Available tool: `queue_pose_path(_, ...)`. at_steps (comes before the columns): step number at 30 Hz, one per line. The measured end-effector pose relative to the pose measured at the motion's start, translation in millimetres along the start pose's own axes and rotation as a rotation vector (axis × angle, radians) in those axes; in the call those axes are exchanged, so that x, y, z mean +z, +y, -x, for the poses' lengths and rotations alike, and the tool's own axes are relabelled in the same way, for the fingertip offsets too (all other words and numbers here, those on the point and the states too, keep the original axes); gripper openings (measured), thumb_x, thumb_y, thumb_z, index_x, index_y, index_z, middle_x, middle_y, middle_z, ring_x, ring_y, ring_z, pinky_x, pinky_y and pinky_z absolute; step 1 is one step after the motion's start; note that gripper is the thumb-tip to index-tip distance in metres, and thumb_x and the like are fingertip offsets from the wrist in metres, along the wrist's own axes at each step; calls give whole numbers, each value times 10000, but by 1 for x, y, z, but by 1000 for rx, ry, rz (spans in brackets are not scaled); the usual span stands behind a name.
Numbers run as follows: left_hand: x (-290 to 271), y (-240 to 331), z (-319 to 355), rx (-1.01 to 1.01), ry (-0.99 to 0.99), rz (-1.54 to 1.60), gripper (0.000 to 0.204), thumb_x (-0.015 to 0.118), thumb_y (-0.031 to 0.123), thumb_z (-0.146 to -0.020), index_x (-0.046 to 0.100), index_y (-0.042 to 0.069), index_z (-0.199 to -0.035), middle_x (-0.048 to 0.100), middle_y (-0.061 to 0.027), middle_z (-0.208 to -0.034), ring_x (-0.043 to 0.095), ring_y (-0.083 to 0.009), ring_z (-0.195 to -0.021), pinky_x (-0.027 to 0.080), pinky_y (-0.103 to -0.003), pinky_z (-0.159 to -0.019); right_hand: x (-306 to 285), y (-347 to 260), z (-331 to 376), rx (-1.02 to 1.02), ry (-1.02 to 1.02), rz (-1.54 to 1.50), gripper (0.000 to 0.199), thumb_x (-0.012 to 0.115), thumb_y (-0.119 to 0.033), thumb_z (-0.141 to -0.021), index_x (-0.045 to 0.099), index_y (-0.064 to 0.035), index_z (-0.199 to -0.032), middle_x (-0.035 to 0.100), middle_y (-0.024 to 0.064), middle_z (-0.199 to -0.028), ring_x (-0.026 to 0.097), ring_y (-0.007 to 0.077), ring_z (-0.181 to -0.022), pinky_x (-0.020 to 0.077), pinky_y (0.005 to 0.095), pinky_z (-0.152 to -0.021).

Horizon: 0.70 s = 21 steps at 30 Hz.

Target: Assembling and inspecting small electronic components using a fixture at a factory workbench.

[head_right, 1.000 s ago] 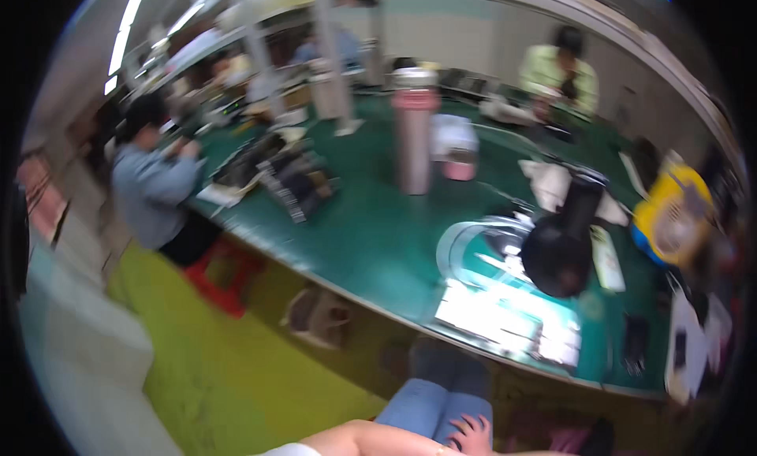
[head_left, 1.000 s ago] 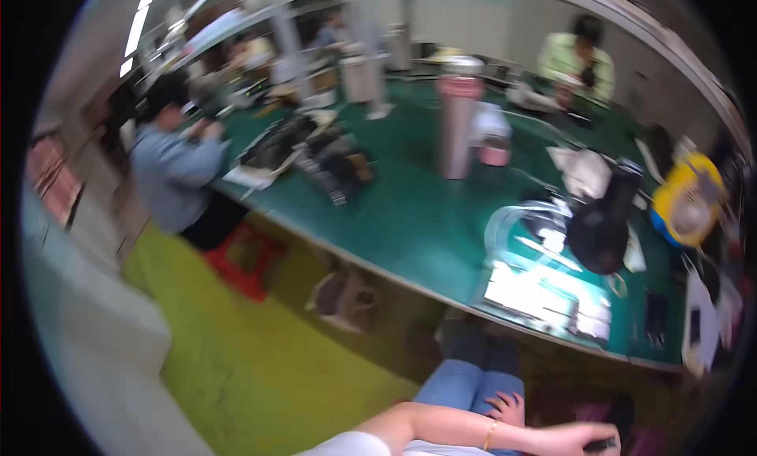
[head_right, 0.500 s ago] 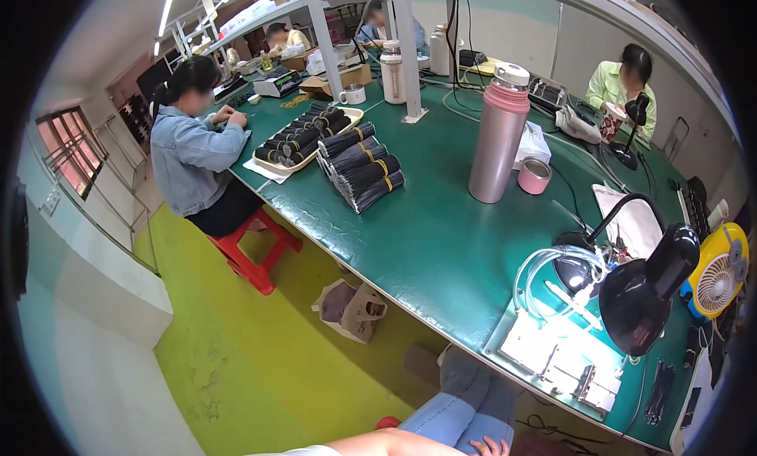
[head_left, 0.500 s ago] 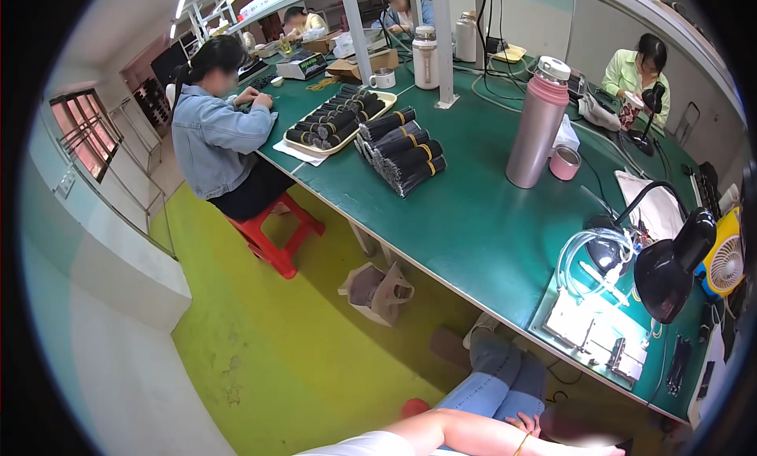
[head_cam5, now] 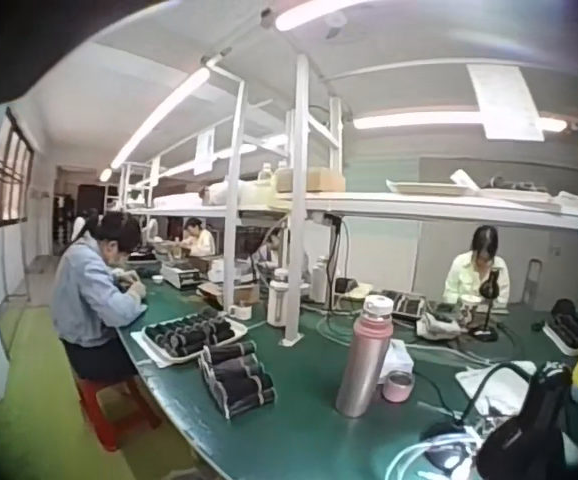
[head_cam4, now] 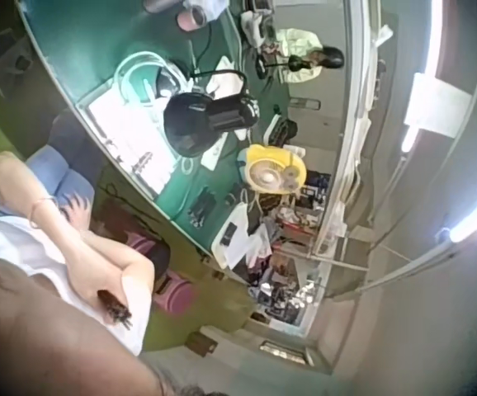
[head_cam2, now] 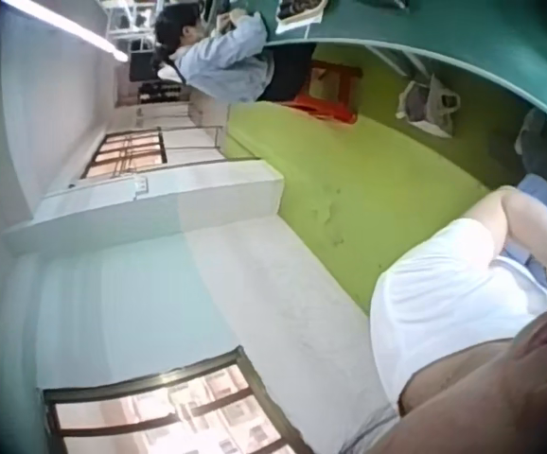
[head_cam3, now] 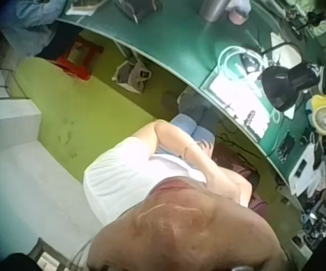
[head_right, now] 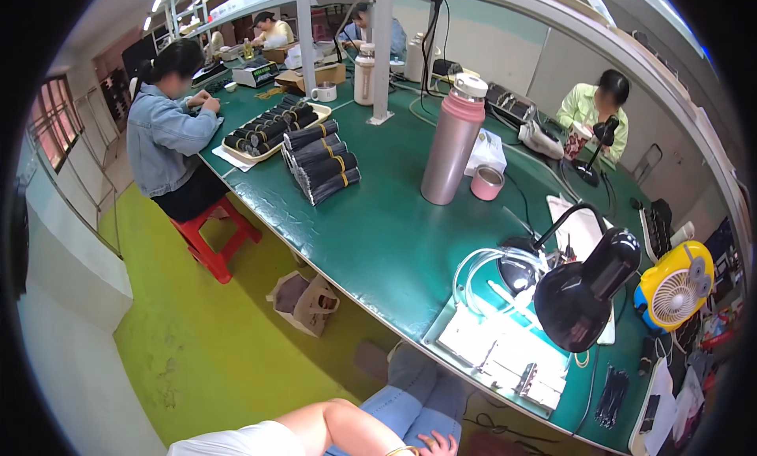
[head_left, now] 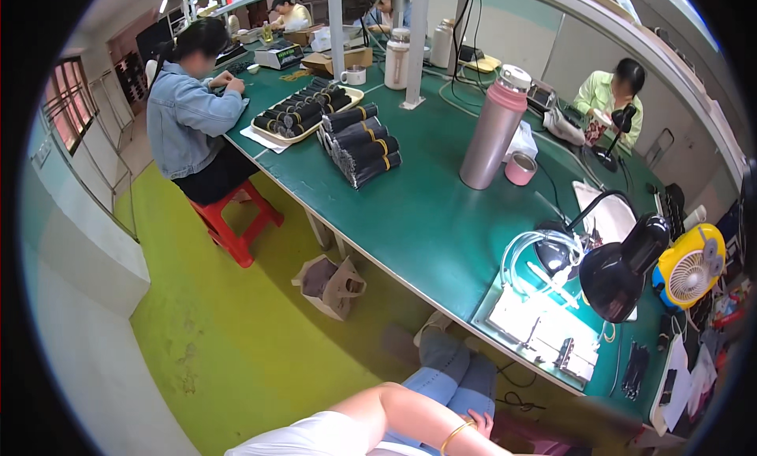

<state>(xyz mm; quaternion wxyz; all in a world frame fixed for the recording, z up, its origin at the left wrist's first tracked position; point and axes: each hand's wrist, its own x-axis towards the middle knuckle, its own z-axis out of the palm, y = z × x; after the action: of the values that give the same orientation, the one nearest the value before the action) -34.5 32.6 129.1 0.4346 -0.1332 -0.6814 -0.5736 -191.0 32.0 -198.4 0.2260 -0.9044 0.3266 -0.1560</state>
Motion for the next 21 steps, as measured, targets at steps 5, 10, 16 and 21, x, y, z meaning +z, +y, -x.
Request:
queue_pose_path(5,13,20,-5,-100,-166,194,411,594,221,-796,473,-28,-1099,558,-180,-1012,518,-231,-963,393,-317,-817,-38,-22,-14,-260,-283,228,223,552,-239,-697,601,-122,-881,467,110,-1156,345,288,-1146,230,510,-944)
queue_pose_path(10,6,30,-16,-137,-189,188,381,597,210,-789,487,-53,-1041,575,-186,-943,535,-232,-903,404,-325,-772,-80,-51,-38,-135,-522,144,204,556,-224,-682,598,-110,-846,471,99,-1153,345,293,-1144,226,509,-943)
queue_pose_path(16,1,31,-20,-252,-345,179,353,597,203,-784,499,-74,-981,578,-191,-898,536,-216,-846,407,-332,-727,-27,4,-20,-337,-186,182,209,544,-217,-703,601,-102,-868,472,78,-1163,341,286,-1151,229,498,-948)
queue_pose_path(21,11,23,-23,-256,-463,463,368,602,221,-783,498,-76,-975,581,-187,-894,514,-178,-802,403,-321,-705,-72,-51,-40,-115,-549,197,228,493,-201,-746,592,-92,-920,468,73,-1170,340,282,-1152,233,496,-946)
